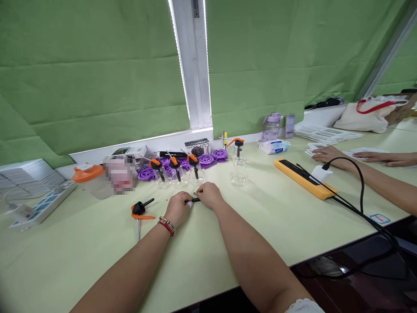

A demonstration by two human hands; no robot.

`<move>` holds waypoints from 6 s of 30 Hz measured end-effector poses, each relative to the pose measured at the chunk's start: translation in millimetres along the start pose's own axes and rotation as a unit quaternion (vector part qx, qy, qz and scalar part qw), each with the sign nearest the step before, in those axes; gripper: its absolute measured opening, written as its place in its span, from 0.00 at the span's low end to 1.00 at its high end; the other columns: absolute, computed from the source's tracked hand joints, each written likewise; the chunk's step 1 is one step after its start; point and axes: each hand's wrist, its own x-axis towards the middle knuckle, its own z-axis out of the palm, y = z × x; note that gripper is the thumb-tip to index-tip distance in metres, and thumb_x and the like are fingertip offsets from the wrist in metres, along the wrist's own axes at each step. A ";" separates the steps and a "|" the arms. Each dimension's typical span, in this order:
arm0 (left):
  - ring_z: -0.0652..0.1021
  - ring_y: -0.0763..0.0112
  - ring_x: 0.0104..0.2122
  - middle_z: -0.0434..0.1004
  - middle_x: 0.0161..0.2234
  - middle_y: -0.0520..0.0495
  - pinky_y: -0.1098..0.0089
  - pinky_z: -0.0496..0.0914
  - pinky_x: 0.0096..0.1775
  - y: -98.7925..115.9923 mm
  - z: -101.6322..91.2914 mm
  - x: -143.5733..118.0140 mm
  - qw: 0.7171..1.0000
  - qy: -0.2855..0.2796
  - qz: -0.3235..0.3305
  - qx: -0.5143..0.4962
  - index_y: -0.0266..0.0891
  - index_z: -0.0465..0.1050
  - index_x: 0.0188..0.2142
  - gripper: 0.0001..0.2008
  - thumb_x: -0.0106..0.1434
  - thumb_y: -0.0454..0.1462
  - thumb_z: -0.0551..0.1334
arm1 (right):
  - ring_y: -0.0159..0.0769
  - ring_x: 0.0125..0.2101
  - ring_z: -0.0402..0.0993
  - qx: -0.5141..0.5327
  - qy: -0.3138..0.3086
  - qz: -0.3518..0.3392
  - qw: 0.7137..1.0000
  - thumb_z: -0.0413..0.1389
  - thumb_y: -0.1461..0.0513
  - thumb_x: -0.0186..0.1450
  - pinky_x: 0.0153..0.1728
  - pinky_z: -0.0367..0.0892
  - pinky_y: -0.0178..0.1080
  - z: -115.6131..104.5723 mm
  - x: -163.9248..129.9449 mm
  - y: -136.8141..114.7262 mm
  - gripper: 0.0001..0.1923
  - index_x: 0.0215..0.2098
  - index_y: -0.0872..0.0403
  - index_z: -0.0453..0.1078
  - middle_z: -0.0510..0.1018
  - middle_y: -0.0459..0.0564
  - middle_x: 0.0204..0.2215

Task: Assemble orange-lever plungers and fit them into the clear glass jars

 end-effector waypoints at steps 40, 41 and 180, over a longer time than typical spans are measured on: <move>0.72 0.48 0.44 0.72 0.42 0.35 0.58 0.66 0.41 -45.1 -117.5 -21.5 0.938 0.043 -0.210 0.271 0.36 0.69 0.38 0.16 0.52 0.43 0.60 | 0.34 0.27 0.70 0.012 0.030 0.030 0.999 0.51 0.54 0.61 0.28 0.58 0.33 -0.1 -3.7 -0.6 0.15 0.24 0.54 0.74 0.77 0.48 0.24; 0.72 0.46 0.43 0.72 0.42 0.34 0.57 0.66 0.38 -55.4 -123.3 -27.3 0.927 0.026 -0.259 0.269 0.36 0.68 0.38 0.17 0.53 0.45 0.59 | 0.34 0.26 0.69 0.014 0.035 0.034 0.999 0.51 0.54 0.61 0.28 0.58 0.33 -0.3 -4.0 -2.0 0.16 0.24 0.54 0.74 0.77 0.48 0.24; 0.73 0.63 0.40 0.71 0.43 0.42 0.65 0.70 0.40 -27.3 -135.8 -95.8 0.929 -0.030 -0.023 -0.367 0.41 0.57 0.56 0.31 0.54 0.42 0.63 | 0.47 0.34 0.67 -0.223 -0.011 -0.175 0.959 0.56 0.53 0.56 0.33 0.58 0.43 29.4 -125.6 -165.3 0.19 0.41 0.56 0.65 0.73 0.60 0.34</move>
